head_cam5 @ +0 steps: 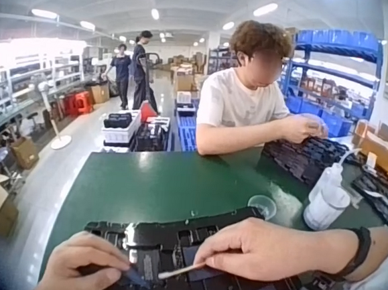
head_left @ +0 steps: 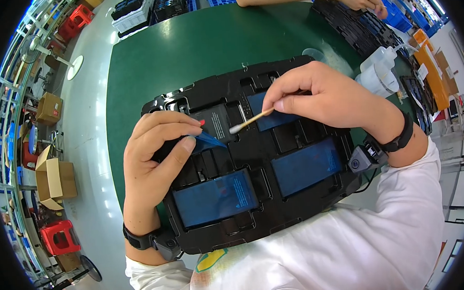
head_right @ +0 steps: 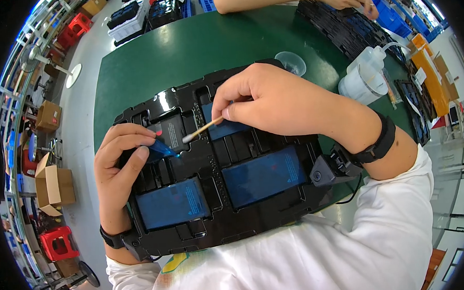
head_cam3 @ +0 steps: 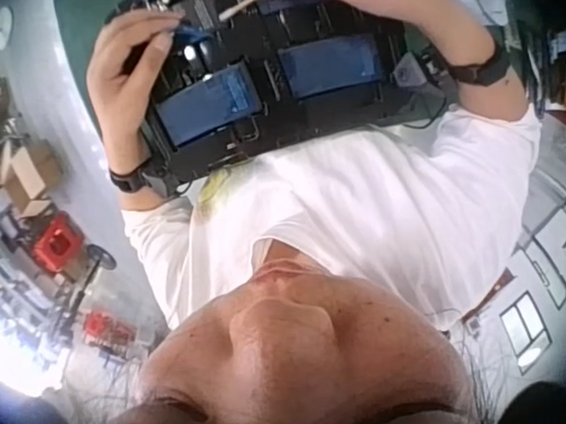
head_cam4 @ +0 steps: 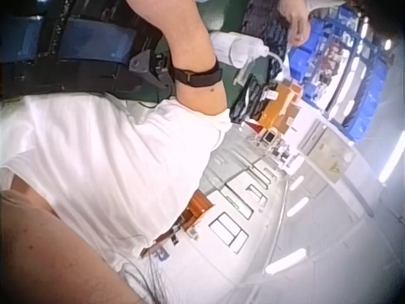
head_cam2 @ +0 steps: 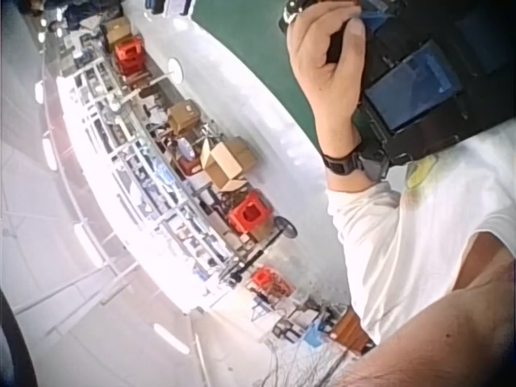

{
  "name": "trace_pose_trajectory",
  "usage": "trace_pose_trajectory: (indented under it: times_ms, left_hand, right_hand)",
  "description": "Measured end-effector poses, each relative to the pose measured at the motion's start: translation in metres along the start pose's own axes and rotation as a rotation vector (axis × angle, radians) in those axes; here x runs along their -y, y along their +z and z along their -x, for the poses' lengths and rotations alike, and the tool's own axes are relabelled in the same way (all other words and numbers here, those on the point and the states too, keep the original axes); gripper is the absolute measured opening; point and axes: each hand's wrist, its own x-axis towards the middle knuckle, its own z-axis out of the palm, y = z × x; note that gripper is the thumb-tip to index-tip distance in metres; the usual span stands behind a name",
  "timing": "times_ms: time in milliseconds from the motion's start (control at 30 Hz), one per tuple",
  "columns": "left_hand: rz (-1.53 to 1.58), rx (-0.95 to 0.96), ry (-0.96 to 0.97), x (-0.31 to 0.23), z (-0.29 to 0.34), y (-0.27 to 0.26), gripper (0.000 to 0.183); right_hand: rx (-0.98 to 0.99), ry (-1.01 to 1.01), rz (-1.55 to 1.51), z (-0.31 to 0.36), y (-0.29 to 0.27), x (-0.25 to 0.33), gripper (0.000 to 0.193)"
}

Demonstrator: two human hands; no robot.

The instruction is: The recorder uses a cotton swab dipped in liquid to clean the surface of small electronic components held in a manufacturing tray.

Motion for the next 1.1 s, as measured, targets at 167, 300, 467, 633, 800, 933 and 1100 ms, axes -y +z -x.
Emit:
trace_pose_trajectory:
  times_ms: [167,300,467,633,800,933,1100]
  left_hand:
    - [-0.001,0.004,0.011,0.001,0.000,-0.001,0.014]
    - [0.011,0.008,0.010,-0.001,-0.001,-0.002,0.014]
    - [0.015,0.001,0.008,0.001,0.001,-0.001,0.014]
    - [0.002,-0.003,-0.013,0.001,0.000,0.000,0.013]
    - [0.002,-0.005,-0.013,0.000,-0.001,0.000,0.013]
    - [0.001,0.000,-0.015,0.000,-0.002,0.000,0.012]
    - [-0.005,-0.002,-0.020,0.000,0.000,0.001,0.011]
  right_hand:
    - [-0.104,0.022,-0.024,-0.002,0.003,0.000,0.016]
    - [-0.012,-0.054,-0.015,0.001,-0.006,-0.005,0.016]
    - [-0.177,0.064,-0.413,0.010,-0.014,0.000,0.021]
    - [-0.209,0.095,-0.564,0.028,-0.024,-0.009,0.022]
    - [-0.340,0.097,-0.667,0.043,-0.023,-0.013,0.024]
    - [-0.346,0.099,-0.780,0.056,-0.022,-0.027,0.024]
    - [-0.339,0.103,-0.763,0.058,-0.019,-0.028,0.024]
